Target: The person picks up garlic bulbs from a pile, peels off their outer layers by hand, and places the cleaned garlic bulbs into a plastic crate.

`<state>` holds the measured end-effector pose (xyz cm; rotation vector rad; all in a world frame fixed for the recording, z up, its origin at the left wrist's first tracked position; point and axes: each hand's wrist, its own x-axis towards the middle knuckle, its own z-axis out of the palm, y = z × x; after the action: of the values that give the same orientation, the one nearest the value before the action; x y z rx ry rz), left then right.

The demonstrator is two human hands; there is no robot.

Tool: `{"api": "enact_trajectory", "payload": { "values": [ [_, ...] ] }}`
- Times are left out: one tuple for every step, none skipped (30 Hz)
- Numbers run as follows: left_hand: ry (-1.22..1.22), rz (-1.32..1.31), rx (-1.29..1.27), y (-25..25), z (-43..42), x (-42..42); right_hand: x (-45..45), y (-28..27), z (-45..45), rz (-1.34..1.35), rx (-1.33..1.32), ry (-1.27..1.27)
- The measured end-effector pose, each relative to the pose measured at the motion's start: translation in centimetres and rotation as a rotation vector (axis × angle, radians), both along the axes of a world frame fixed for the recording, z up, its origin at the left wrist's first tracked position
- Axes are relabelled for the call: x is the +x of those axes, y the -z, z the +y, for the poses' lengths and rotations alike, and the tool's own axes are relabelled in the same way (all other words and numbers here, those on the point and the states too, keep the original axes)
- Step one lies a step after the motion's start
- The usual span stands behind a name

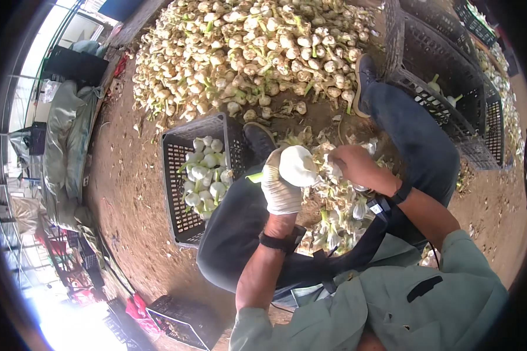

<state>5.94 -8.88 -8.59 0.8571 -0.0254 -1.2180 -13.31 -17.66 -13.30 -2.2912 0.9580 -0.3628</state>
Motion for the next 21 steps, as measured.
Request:
{"api": "enact_trajectory", "payload": {
  "values": [
    [0.02, -0.045, -0.03, 0.3, 0.2, -0.1, 0.5, -1.6, 0.1, -0.137, 0.1, 0.073],
    [0.043, -0.09, -0.058, 0.4, 0.3, -0.2, 0.9, -3.0, 0.3, -0.133, 0.092, 0.071],
    [0.042, -0.087, -0.068, 0.5, 0.2, -0.1, 1.1, -4.4, 0.6, -0.205, 0.183, 0.166],
    [0.065, -0.192, -0.102, 0.6, 0.0, -0.1, 1.3, -5.7, 0.9, -0.278, 0.273, 0.261],
    [0.087, -0.296, -0.136, 0.5, -0.1, -0.3, 1.2, -6.9, 1.4, -0.23, 0.117, 0.268],
    [0.089, -0.29, -0.144, 0.3, -0.1, -0.6, 1.4, -8.1, 2.0, -0.226, 0.108, 0.272],
    [0.07, -0.397, -0.135, -0.1, -0.1, -1.0, 1.8, -9.3, 2.7, -0.294, 0.077, 0.243],
    [0.049, -0.504, -0.125, -0.6, -0.1, -1.4, 2.3, -10.5, 3.2, -0.362, 0.044, 0.213],
    [0.125, -0.604, 0.005, -1.2, 0.4, -1.2, 2.9, -11.5, 3.5, -0.366, -0.102, 0.207],
    [0.122, -0.603, -0.008, -1.0, 0.4, -1.4, 2.9, -11.4, 3.5, -0.366, -0.115, 0.205],
    [0.03, -0.502, -0.102, -0.6, 0.3, -1.6, 3.1, -10.5, 3.5, -0.322, -0.216, 0.215],
    [-0.063, -0.398, -0.197, -0.3, 0.3, -1.7, 3.3, -9.4, 3.3, -0.279, -0.318, 0.223],
    [0.023, -0.407, -0.226, -1.0, 0.7, -0.9, 2.7, -7.5, 2.9, -0.178, -0.042, 0.288],
    [-0.013, -0.33, -0.209, -2.3, 1.0, -0.9, 1.8, -5.7, 3.1, -0.179, -0.057, 0.284],
    [0.01, -0.27, -0.247, -3.0, 1.0, -0.5, 0.8, -4.0, 3.5, -0.016, -0.034, 0.249],
    [0.03, -0.209, -0.28, -3.5, 1.1, -0.2, -0.2, -2.9, 3.8, 0.149, -0.007, 0.212],
    [0.007, -0.324, -0.279, -4.4, 1.3, -0.2, -1.0, -3.0, 4.5, 0.104, -0.166, 0.045],
    [-0.01, -0.435, -0.269, -5.1, 1.4, -0.2, -1.0, -2.8, 5.7, 0.113, -0.16, 0.038],
    [-0.013, -0.351, -0.265, -4.1, 1.1, -0.3, -0.4, -4.1, 6.6, -0.185, 0.283, 0.168],
    [-0.004, -0.335, -0.287, -4.0, 1.0, -0.7, -0.2, -5.4, 6.9, -0.488, 0.706, 0.302],
    [0.042, -0.391, -0.259, -3.9, 1.2, -1.1, -0.3, -5.3, 7.2, -0.584, 1.0, 0.442]
  ]
}}
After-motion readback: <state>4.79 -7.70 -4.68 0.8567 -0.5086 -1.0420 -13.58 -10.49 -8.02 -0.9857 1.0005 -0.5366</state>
